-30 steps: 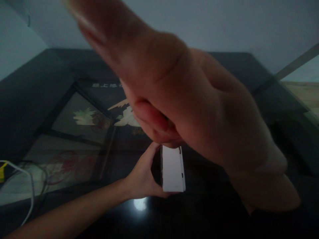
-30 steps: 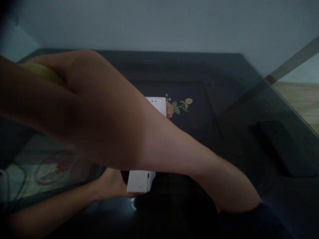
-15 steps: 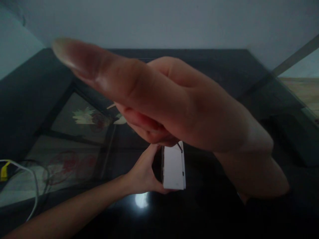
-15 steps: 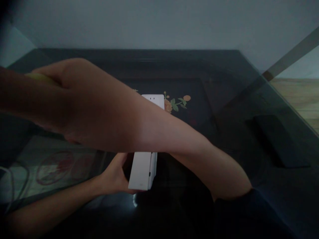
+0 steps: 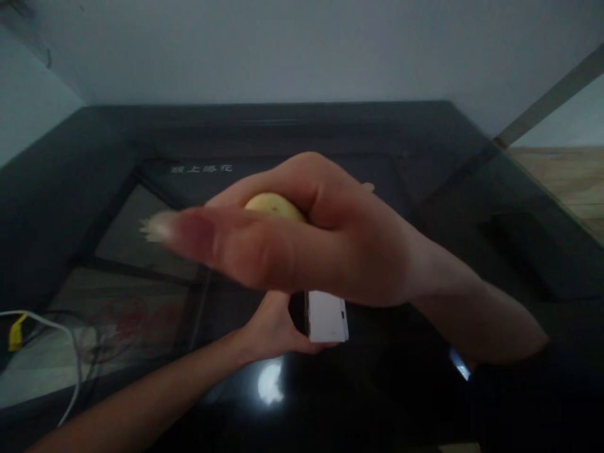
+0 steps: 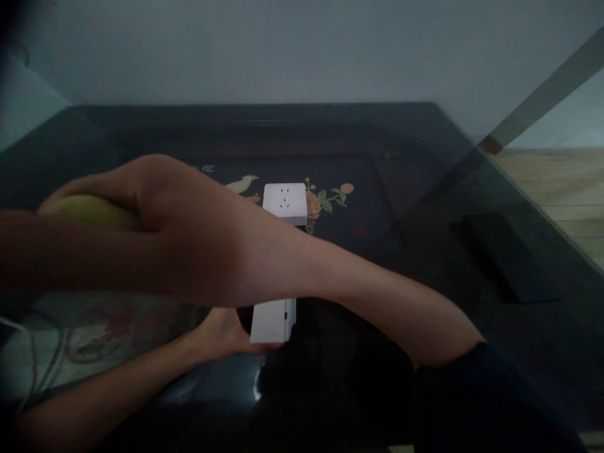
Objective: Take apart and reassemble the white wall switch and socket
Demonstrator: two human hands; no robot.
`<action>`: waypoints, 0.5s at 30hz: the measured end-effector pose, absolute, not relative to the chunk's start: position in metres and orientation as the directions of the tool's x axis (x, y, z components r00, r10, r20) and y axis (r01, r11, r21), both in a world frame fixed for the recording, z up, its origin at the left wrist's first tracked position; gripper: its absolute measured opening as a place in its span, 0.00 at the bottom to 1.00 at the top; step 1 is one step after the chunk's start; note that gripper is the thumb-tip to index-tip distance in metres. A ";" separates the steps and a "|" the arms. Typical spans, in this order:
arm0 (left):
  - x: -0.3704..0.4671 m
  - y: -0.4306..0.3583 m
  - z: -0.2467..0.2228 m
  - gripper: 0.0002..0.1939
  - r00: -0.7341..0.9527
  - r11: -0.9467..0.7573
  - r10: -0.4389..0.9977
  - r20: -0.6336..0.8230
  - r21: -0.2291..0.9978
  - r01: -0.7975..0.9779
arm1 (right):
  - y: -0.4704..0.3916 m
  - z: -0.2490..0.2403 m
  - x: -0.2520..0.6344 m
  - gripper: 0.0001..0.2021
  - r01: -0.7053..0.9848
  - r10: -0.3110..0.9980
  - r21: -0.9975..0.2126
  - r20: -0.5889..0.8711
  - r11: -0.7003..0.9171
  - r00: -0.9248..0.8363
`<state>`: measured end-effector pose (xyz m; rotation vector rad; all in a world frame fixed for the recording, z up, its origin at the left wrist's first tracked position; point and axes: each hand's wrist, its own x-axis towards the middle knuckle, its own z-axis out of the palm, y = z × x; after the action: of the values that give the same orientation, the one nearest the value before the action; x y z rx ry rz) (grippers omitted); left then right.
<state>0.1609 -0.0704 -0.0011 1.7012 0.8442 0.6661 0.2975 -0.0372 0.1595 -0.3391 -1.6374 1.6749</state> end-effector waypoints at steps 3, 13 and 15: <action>0.162 -0.071 -0.003 0.36 0.592 -0.200 0.806 0.027 0.953 0.228 | -0.047 0.147 0.300 0.24 -0.216 0.703 -0.909 0.412 0.355 -0.579; 0.168 -0.078 -0.005 0.45 0.569 -0.202 0.821 0.035 0.951 0.233 | -0.042 0.148 0.289 0.23 0.171 0.746 -0.927 0.148 0.333 -0.649; 0.168 -0.077 -0.005 0.48 0.531 -0.216 0.845 0.071 0.952 0.217 | -0.042 0.149 0.292 0.23 0.147 0.775 -0.921 0.208 0.360 -0.597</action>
<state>0.1676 -0.0774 -0.0048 1.7261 0.8957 0.7518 0.2924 -0.0416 0.1489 -0.7979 -1.9776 1.2464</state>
